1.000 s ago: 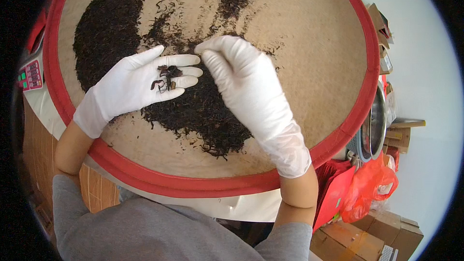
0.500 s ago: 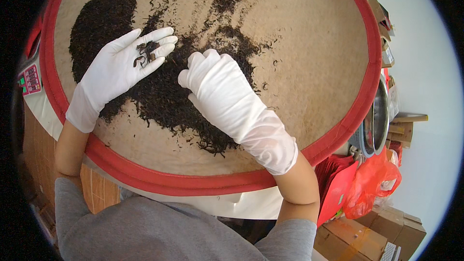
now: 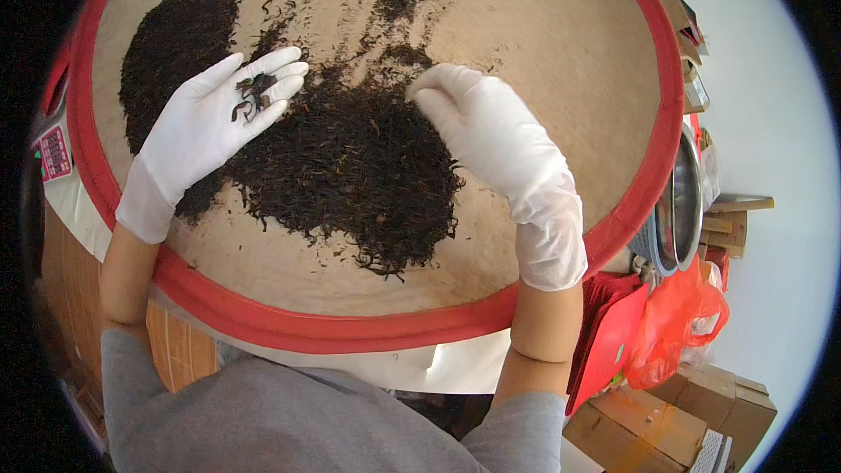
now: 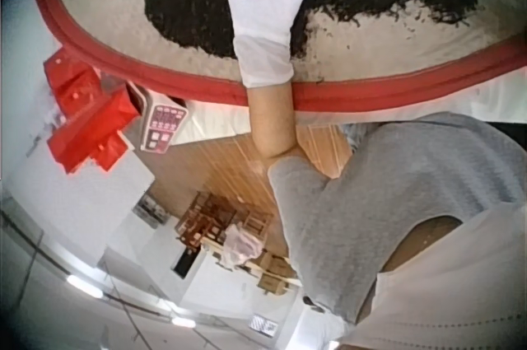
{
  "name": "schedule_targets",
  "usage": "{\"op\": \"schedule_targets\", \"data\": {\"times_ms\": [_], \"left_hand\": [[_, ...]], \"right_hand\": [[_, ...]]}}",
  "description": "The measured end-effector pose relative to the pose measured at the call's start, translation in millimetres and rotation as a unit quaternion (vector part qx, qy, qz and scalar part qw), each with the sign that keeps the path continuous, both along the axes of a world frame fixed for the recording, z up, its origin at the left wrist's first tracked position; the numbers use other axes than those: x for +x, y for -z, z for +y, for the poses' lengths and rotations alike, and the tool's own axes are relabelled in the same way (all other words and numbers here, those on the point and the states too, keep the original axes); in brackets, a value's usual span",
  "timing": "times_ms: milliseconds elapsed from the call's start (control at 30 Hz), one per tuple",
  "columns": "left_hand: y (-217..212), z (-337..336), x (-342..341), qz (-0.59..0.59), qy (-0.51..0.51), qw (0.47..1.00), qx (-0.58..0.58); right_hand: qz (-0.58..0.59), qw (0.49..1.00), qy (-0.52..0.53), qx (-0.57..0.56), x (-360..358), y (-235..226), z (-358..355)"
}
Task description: The person sorts dark, dried tea leaves on a large circular tray by hand, picking out specific pieces and placing them into a separate pile. A red scoop is used to gather and move the leaves around the tray.
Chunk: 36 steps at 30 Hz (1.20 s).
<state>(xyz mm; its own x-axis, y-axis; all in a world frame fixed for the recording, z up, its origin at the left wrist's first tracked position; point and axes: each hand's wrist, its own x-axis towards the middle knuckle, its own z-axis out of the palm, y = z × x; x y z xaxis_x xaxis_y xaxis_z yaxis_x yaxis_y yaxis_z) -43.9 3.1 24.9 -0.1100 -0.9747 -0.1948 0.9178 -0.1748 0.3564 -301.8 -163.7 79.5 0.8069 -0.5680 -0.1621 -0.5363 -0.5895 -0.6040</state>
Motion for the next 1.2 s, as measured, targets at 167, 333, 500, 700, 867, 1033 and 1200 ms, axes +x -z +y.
{"op": "schedule_targets", "data": {"times_ms": [167, 333, 500, 700, 867, 1033, 1200], "left_hand": [[-7.4, -1.1, -0.9, 0.003, -0.012, 0.999, 0.03], [-8.9, -1.7, 5.5, -0.039, -0.03, 0.999, -0.001], [-1.9, -2.0, 16.8, -0.022, -0.05, 0.998, -0.015], [-8.1, -5.8, 21.3, -0.008, -0.052, 0.998, -0.035], [-0.3, -3.9, 28.8, -0.017, -0.037, 0.997, -0.066], [2.2, -4.9, 22.0, -0.001, -0.017, 0.998, -0.059], [-19.1, -5.9, 8.4, -0.03, 0.017, 0.998, -0.056]], "right_hand": [[0.272, 0.96, 0.07, -0.02, 1.3, 10.9, -21.2], [0.027, 0.956, 0.097, 0.276, 14.3, -1.1, 10.6], [-0.083, 0.961, 0.072, 0.252, 11.7, -19.3, 13.1], [0.021, 0.986, -0.166, -0.017, 0.2, -0.7, 24.5], [-0.025, 0.976, -0.114, -0.182, -2.9, -12.7, 33.3], [0.123, 0.964, -0.191, -0.135, 5.3, -27.4, 50.9], [0.069, 0.947, -0.22, -0.224, -17.2, 8.7, 80.1]]}}
